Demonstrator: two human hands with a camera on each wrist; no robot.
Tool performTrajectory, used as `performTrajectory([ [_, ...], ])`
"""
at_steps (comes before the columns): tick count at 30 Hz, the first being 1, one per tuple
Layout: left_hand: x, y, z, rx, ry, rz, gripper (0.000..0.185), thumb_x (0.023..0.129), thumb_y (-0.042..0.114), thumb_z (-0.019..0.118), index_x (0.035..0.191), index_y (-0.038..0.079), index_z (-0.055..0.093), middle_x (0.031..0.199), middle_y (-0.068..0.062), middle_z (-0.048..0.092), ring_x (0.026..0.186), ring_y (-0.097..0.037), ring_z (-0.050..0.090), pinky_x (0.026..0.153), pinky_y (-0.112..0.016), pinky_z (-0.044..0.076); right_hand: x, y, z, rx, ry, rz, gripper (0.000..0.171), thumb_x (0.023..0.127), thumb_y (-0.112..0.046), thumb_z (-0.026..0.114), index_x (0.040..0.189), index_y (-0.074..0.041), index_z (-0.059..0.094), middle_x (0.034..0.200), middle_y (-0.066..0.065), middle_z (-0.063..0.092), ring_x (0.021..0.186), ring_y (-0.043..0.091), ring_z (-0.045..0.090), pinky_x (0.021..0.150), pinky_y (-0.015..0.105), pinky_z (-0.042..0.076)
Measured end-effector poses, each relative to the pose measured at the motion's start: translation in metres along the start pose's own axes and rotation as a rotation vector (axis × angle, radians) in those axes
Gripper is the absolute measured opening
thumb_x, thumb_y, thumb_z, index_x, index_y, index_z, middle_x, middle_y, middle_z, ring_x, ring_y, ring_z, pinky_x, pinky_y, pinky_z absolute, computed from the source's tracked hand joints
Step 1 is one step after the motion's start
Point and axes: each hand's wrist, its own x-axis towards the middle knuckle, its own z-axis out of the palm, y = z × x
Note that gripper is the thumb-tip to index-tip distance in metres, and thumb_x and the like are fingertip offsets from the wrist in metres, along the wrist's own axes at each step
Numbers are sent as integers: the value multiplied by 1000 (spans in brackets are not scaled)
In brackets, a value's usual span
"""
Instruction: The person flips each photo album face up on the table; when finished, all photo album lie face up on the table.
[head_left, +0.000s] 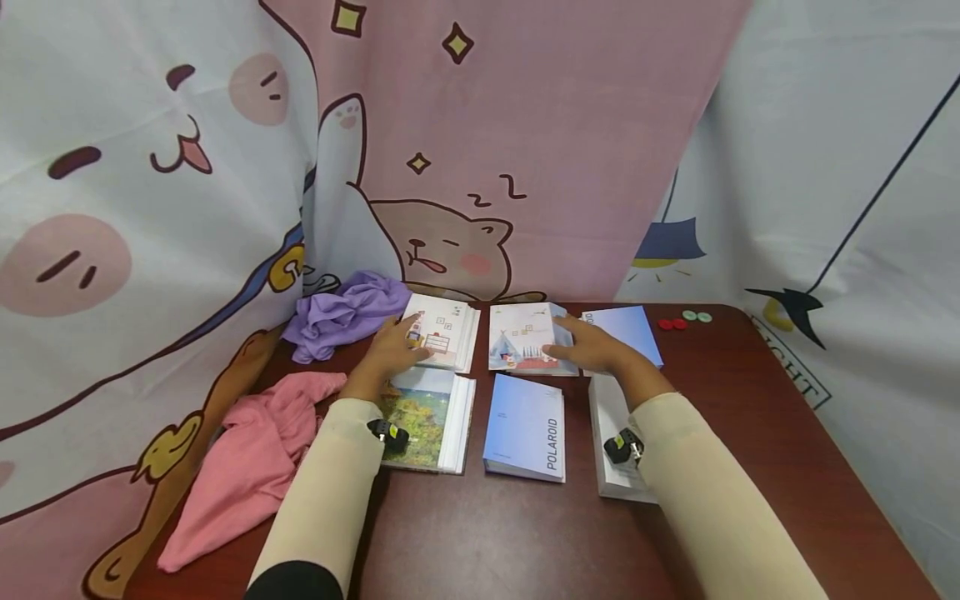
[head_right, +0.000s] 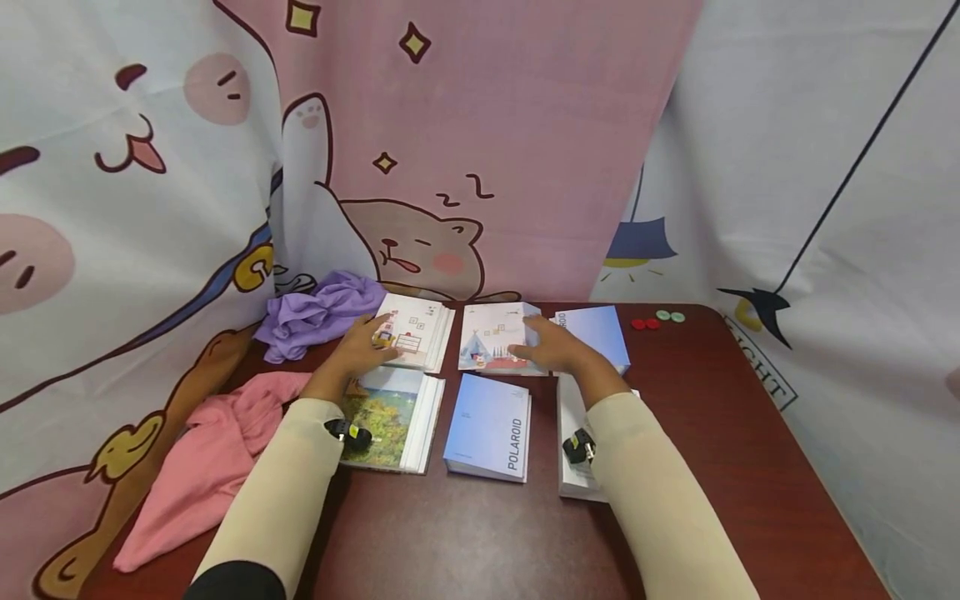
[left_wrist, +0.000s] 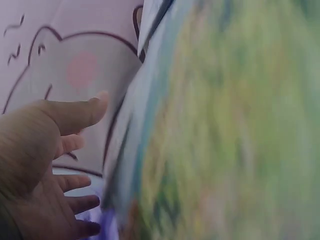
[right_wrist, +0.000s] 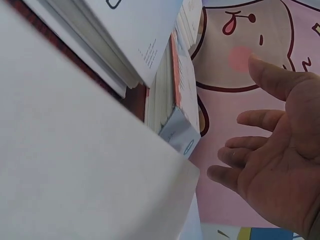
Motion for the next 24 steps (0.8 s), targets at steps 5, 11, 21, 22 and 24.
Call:
performTrajectory([
  [5, 1, 31, 10, 60, 25, 7, 84, 98, 43, 77, 168, 12, 43, 177, -29, 27, 163, -53, 30, 128, -69, 35, 5, 7, 0, 20, -32, 57, 88, 106, -48, 65, 174, -9, 25, 180, 27, 23, 167, 51, 19, 133, 73, 19],
  [11, 3, 65, 27, -27, -24, 62, 81, 100, 45, 76, 168, 15, 44, 179, -24, 26, 162, -50, 34, 126, -69, 38, 11, 11, 0, 9, -86, 94, 91, 106, -51, 65, 174, -7, 24, 180, 27, 23, 168, 52, 17, 133, 73, 17],
  [21, 13, 101, 63, -130, -129, 149, 76, 102, 38, 74, 165, 6, 46, 174, -24, 38, 163, -43, 37, 132, -59, 33, 14, 15, 2, 51, -129, 126, 91, 105, -53, 66, 174, -8, 27, 181, 26, 19, 169, 50, 13, 134, 72, 14],
  [22, 14, 104, 66, -139, -133, 157, 75, 102, 37, 74, 165, 6, 47, 174, -24, 38, 162, -43, 38, 133, -59, 33, 14, 15, 1, 54, -135, 128, 90, 105, -53, 66, 174, -9, 27, 181, 26, 19, 169, 50, 13, 134, 72, 14],
  [24, 16, 108, 73, -141, -139, 164, 74, 102, 36, 73, 164, 6, 48, 174, -25, 39, 162, -43, 38, 132, -58, 34, 14, 16, 2, 63, -150, 132, 90, 105, -52, 67, 174, -10, 27, 181, 26, 18, 169, 50, 13, 134, 72, 14],
])
